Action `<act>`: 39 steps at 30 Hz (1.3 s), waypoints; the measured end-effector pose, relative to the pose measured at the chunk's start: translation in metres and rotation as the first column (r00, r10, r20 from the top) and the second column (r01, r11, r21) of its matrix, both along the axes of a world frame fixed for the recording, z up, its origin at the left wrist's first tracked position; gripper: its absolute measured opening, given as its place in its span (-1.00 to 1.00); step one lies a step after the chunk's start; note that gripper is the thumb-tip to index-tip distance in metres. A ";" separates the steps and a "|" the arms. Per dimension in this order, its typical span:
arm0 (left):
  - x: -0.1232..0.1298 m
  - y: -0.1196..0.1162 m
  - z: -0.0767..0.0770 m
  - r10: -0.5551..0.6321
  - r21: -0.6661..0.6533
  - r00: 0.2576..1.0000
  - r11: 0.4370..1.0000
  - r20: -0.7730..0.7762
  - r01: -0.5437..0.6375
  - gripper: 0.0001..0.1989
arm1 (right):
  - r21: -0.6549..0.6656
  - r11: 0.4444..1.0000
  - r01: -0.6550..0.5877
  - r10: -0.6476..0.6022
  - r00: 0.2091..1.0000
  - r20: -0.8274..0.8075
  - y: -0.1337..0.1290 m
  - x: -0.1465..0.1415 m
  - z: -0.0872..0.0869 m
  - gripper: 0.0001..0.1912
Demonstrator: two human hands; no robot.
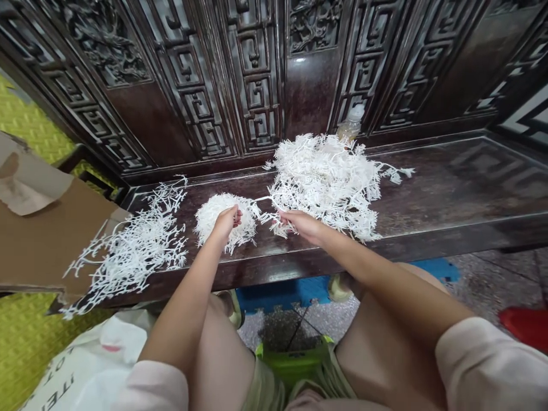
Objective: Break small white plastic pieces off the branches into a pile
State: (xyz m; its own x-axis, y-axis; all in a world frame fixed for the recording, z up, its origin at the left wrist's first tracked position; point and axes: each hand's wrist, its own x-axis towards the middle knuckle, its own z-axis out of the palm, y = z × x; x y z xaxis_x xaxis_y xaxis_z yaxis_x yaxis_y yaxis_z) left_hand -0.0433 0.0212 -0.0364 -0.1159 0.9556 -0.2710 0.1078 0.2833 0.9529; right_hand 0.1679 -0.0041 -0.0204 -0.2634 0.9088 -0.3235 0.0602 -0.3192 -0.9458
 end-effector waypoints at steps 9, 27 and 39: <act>-0.017 0.000 -0.004 0.150 0.165 0.498 0.986 -0.854 -0.016 -0.74 | 0.135 0.989 0.066 -0.083 0.989 0.124 0.009 0.002 -0.011 -0.69; 0.074 -0.061 0.032 -0.035 0.243 0.614 0.899 -0.789 0.364 -0.66 | 0.529 0.842 -0.109 -0.168 0.878 0.448 0.000 -0.002 0.005 -0.70; 0.072 -0.053 0.018 -0.222 0.180 0.759 0.895 -0.612 0.407 -0.69 | 0.460 0.873 -0.164 -0.056 0.902 0.428 0.000 0.001 0.010 -0.66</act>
